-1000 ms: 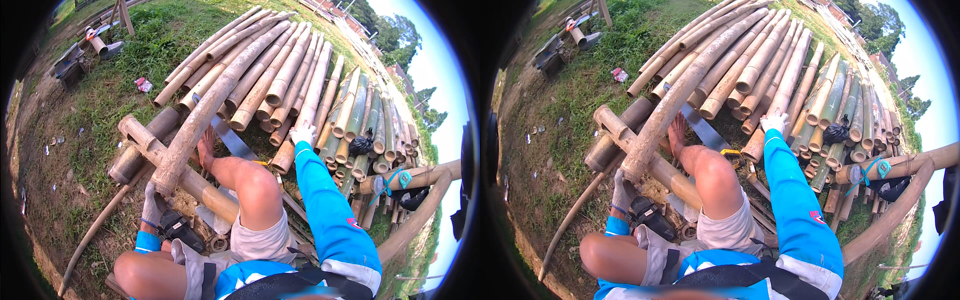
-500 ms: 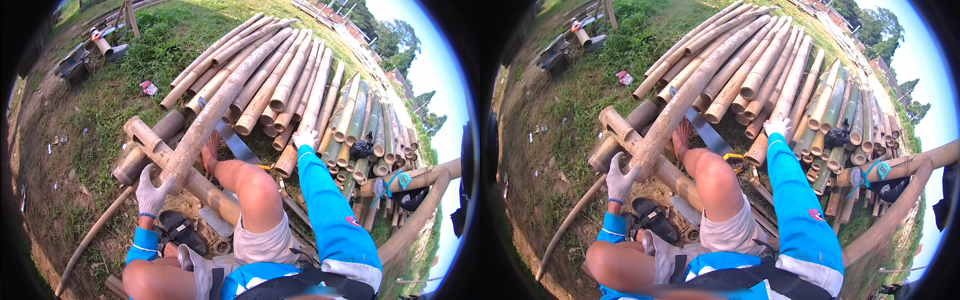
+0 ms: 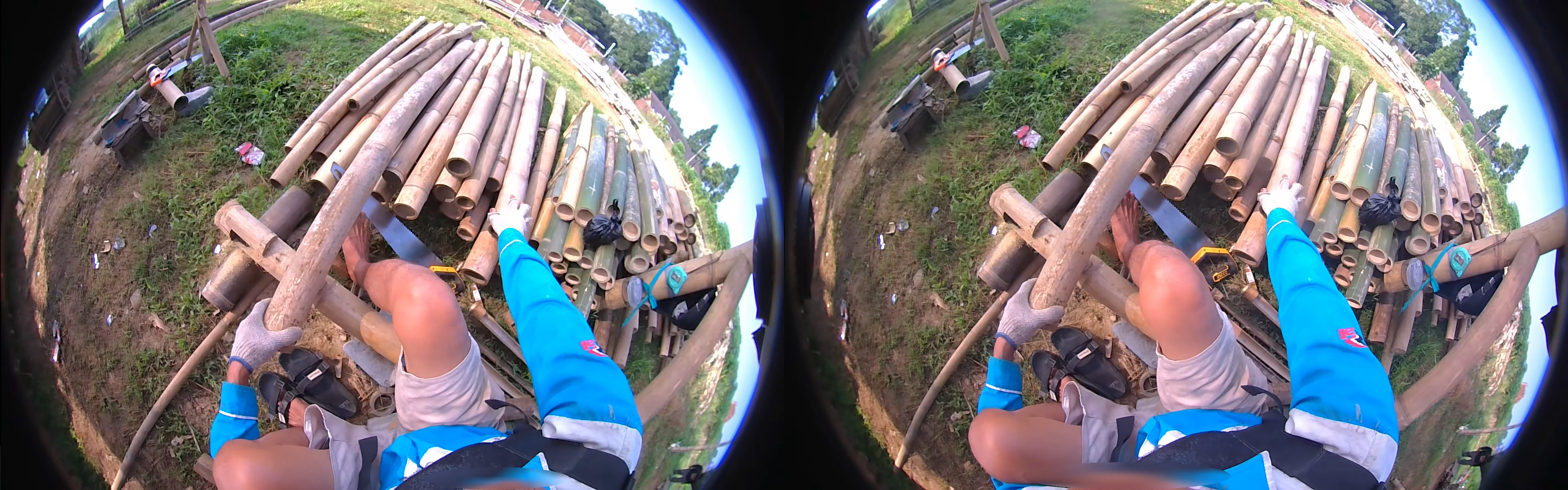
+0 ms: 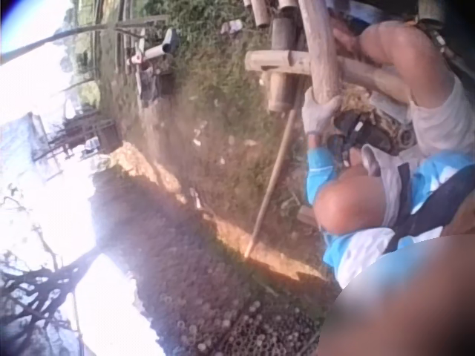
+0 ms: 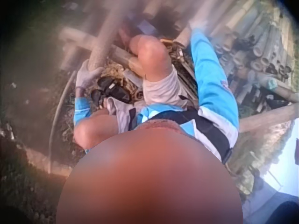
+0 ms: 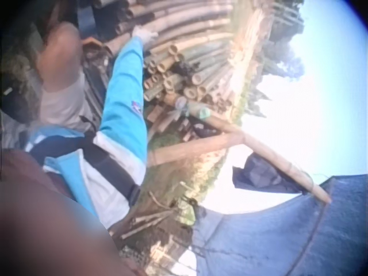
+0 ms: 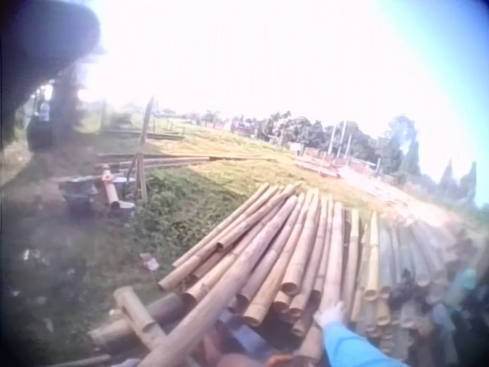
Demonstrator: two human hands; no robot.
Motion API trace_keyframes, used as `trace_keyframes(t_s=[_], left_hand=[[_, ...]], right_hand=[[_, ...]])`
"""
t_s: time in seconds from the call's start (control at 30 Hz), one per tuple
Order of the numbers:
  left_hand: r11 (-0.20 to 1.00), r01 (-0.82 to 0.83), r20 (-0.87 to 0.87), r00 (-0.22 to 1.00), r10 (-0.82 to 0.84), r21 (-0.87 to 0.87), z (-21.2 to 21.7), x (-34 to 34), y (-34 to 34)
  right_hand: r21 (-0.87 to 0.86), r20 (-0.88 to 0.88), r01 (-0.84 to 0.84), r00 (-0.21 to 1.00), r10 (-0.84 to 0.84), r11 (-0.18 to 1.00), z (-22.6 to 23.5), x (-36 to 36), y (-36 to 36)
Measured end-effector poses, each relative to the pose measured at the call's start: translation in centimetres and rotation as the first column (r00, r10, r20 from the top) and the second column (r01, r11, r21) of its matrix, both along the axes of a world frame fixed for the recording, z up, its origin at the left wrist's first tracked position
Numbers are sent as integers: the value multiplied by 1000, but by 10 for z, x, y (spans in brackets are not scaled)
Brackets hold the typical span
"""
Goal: The person sits on the ground and uses a hand saw to cut a long bamboo pole into shorter sections. They wipe the saw blade with a cloth, adjust the bamboo, and continue sawing through the pole.
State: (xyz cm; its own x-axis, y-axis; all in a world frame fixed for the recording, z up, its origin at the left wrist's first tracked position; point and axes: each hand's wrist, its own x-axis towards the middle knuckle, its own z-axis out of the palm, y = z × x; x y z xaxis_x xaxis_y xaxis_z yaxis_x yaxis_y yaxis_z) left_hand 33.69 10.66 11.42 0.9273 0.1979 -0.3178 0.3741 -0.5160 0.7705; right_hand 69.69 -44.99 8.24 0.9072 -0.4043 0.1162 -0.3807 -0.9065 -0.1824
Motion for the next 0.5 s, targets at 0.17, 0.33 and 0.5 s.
trace_keyframes(t_s=[0.17, 0.33, 0.5], left_hand=[[994, -42, -11, 999, 41, -102, -3, -92, 43], [984, -155, -111, 980, 163, 84, 5, -182, 71], [939, -257, -169, 940, 298, 227, 7, -229, 78]], right_hand=[[-33, 9, 16, 1000, -16, 999, -5, -1, -5], [26, 6, -34, 999, 34, 999, -11, 4, -17], [24, 114, -41, 993, 38, 999, -12, -8, -10]])
